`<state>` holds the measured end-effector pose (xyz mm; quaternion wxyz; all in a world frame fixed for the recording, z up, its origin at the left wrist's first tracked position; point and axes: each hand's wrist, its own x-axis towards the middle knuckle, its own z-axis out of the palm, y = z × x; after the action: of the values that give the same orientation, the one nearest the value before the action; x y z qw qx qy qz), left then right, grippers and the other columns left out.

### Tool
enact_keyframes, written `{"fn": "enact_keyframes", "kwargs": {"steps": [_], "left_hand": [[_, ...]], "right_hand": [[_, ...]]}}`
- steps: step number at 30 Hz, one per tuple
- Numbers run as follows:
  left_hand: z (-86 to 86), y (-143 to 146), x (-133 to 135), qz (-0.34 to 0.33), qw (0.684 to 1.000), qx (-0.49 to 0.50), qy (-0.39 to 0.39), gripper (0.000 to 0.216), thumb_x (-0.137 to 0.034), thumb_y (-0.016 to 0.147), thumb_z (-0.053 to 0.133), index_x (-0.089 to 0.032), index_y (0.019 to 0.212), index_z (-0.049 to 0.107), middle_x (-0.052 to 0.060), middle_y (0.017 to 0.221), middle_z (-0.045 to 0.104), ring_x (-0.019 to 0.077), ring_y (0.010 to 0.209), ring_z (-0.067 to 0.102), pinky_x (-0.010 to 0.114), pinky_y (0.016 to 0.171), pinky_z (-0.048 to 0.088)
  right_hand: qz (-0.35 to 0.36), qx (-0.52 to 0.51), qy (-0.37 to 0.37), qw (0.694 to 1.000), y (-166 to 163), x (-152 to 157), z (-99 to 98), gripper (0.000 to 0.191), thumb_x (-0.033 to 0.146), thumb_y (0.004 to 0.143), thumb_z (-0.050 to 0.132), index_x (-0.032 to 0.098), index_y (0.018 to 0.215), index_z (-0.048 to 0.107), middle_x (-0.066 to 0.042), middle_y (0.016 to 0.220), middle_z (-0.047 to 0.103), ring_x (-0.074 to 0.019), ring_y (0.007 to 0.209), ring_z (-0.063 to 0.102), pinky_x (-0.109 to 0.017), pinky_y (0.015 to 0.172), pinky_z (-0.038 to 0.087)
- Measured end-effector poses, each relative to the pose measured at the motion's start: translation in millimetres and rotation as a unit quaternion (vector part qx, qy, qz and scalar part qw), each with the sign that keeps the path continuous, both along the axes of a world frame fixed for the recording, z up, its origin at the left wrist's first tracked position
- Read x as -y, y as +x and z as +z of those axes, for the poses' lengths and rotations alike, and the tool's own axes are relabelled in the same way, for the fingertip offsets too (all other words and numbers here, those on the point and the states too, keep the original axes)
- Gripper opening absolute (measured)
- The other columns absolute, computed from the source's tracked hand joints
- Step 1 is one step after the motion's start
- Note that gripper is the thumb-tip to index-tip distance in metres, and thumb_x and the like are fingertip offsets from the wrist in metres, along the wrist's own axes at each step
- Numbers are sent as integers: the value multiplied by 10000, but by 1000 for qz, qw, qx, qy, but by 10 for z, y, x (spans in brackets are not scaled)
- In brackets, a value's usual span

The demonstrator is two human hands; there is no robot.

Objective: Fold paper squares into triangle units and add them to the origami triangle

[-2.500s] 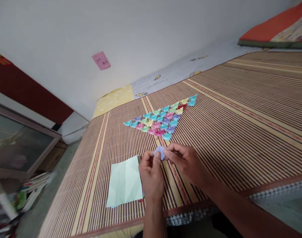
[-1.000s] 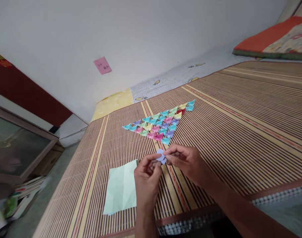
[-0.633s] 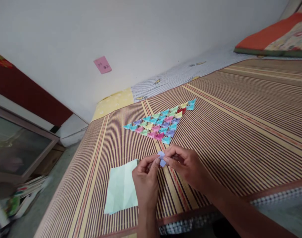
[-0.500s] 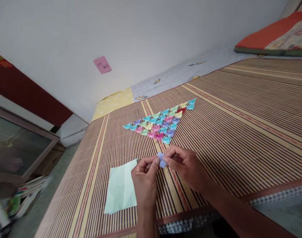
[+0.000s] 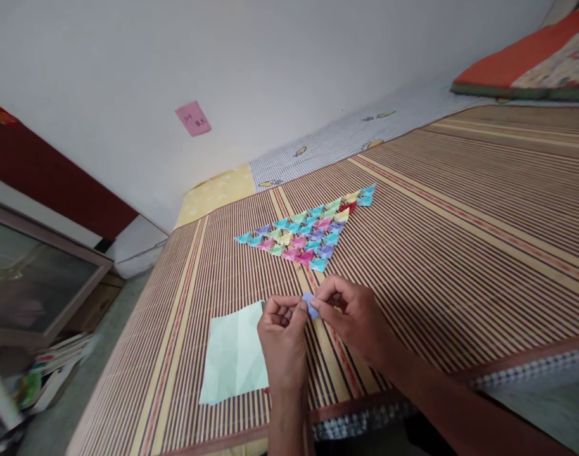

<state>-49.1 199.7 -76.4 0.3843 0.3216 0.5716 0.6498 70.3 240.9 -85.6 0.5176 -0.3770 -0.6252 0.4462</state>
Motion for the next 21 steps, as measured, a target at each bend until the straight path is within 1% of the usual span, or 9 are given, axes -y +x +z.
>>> {"fn": "enact_keyframes", "kwargs": {"steps": [4,7,9,10,13,15,18,20,21], "left_hand": [[-23,-10,-8,-4,1000,21,13,254,-277,727,845,-168,836,644,-17,706,684,113,654,634,218,656,497],[-6,-70,-9,-20,1000,20,7,299,-296,732,848,-161,928,667,0,733,713,126,677,648,234,678,501],[13,-133,-2,-65,998,14,-12,318,-315,752,834,-152,987,694,10,757,721,135,699,646,243,694,495],[21,-165,5,-94,995,8,-22,301,-326,768,821,-148,984,711,15,766,721,139,711,642,247,702,490],[39,-227,32,-158,986,-18,-42,218,-353,813,780,-144,857,738,22,745,706,146,714,616,254,710,470],[44,-226,44,-156,987,-32,-37,215,-359,820,772,-150,795,728,20,722,697,148,700,602,256,702,463],[48,-175,40,-117,992,-50,-12,217,-372,819,768,-165,786,716,16,712,693,158,686,607,263,687,469],[51,-138,27,-105,993,-52,-3,231,-391,817,765,-168,789,711,18,717,693,164,686,611,266,682,473],[52,-126,21,-109,993,-47,-5,239,-399,817,764,-168,800,710,18,723,692,163,689,610,265,683,473]], "right_hand": [[-2,-19,-16,1000,-9,-3,-2,174,266,848,660,203,707,581,13,644,603,-135,572,572,-245,540,449],[18,-14,-27,999,19,-12,12,165,262,849,655,196,715,586,15,647,596,-132,576,568,-243,540,444],[56,-3,-33,998,59,-25,29,141,247,844,654,190,728,598,17,650,595,-131,585,566,-240,542,439],[80,1,-33,996,81,-35,38,131,242,841,656,188,733,604,17,656,597,-130,592,565,-239,546,437],[134,0,-36,990,135,-65,49,131,254,837,684,186,749,614,14,690,606,-130,626,566,-240,573,445],[141,-9,-54,989,147,-83,38,164,295,838,714,187,773,610,21,691,596,-128,626,558,-239,574,441],[150,4,-71,986,140,-95,12,257,376,880,691,191,741,579,49,614,511,-111,556,473,-228,511,365],[151,24,-43,987,139,-92,11,321,395,919,638,191,686,554,51,592,457,-110,550,420,-235,502,320],[146,29,-24,989,142,-88,17,336,390,936,611,190,673,550,45,598,455,-114,563,418,-240,512,318]]}}
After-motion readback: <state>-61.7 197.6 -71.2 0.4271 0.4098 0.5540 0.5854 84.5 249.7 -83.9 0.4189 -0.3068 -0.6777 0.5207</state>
